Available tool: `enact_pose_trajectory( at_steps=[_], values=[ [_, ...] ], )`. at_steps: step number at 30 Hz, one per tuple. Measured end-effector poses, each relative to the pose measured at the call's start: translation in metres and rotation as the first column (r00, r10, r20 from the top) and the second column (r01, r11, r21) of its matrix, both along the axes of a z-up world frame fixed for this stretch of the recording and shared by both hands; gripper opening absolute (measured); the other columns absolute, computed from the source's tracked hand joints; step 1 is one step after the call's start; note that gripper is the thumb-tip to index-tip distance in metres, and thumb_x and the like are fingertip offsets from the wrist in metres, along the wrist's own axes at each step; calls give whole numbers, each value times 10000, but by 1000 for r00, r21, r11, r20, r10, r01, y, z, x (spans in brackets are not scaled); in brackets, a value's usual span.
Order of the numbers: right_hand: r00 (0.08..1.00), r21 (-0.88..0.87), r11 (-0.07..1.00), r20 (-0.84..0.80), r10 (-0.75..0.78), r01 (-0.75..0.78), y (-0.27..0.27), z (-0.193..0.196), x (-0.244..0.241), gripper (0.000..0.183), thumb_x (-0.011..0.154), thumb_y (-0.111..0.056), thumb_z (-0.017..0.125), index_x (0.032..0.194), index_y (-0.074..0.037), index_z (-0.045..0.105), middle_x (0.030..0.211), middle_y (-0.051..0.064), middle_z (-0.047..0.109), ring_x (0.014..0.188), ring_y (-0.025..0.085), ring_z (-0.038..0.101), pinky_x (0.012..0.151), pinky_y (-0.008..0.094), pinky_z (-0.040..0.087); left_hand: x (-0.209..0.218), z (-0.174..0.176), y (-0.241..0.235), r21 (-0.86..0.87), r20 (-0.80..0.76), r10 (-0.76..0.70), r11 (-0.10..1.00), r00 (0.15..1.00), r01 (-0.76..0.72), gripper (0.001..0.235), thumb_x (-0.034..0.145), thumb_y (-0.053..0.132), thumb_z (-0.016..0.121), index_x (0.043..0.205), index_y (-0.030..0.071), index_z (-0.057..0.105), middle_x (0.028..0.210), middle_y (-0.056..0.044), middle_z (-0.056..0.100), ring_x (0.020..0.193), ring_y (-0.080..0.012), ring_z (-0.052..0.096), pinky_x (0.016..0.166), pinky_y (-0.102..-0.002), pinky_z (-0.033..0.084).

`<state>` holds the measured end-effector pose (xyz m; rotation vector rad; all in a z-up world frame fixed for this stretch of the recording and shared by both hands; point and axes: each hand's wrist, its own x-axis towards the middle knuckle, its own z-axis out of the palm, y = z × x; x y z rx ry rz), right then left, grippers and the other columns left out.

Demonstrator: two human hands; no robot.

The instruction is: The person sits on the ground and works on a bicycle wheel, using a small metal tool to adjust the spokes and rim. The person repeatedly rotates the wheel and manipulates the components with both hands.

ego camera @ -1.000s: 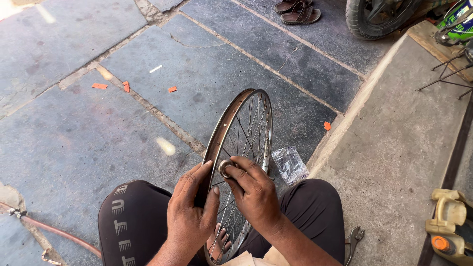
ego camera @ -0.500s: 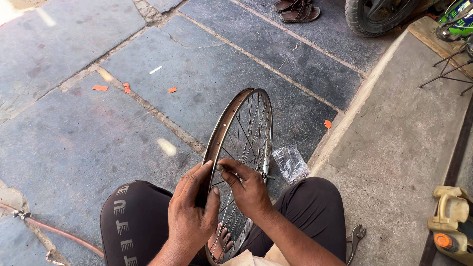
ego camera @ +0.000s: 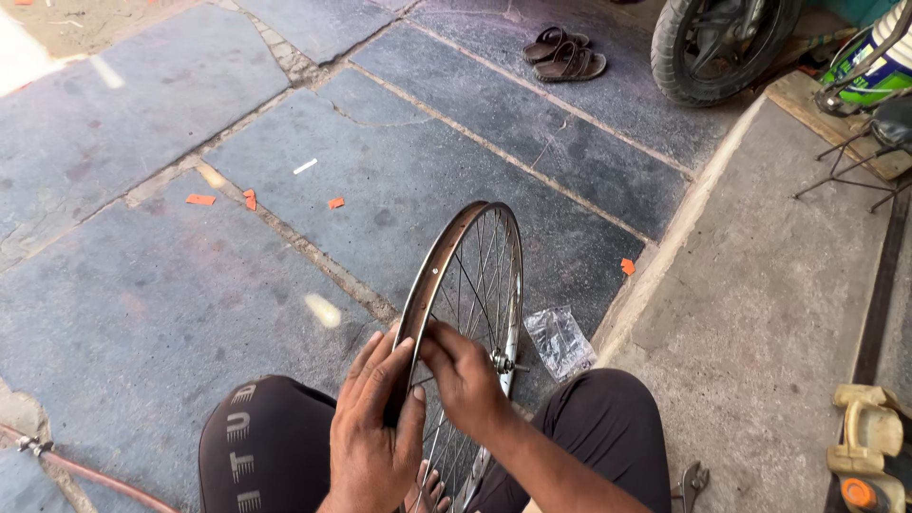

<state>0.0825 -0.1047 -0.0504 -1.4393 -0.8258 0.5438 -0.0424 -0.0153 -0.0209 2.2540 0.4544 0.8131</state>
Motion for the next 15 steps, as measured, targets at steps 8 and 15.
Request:
enact_pose_trajectory(
  at_steps=[8, 15],
  values=[
    [978, -222, 970, 200, -53, 98, 3, 36, 4, 240, 931, -110, 686, 1144, -28, 611, 1059, 128, 772, 1013, 239, 783, 869, 351, 636, 0, 1, 3, -67, -2, 8, 998, 1000, -8, 444, 913, 148, 660, 1347, 56, 650, 1412, -197, 631, 1453, -392, 483, 1156, -519, 406],
    [834, -29, 936, 463, -299, 352, 21, 2, -8, 236, 849, -91, 807, 899, -45, 580, 828, 108, 727, 786, 238, 771, 682, 359, 626, -2, 6, 4, -79, 16, 6, 997, 1000, -5, 452, 908, 130, 657, 1350, 35, 636, 1385, -202, 655, 1448, -397, 494, 1153, -515, 412]
  ],
)
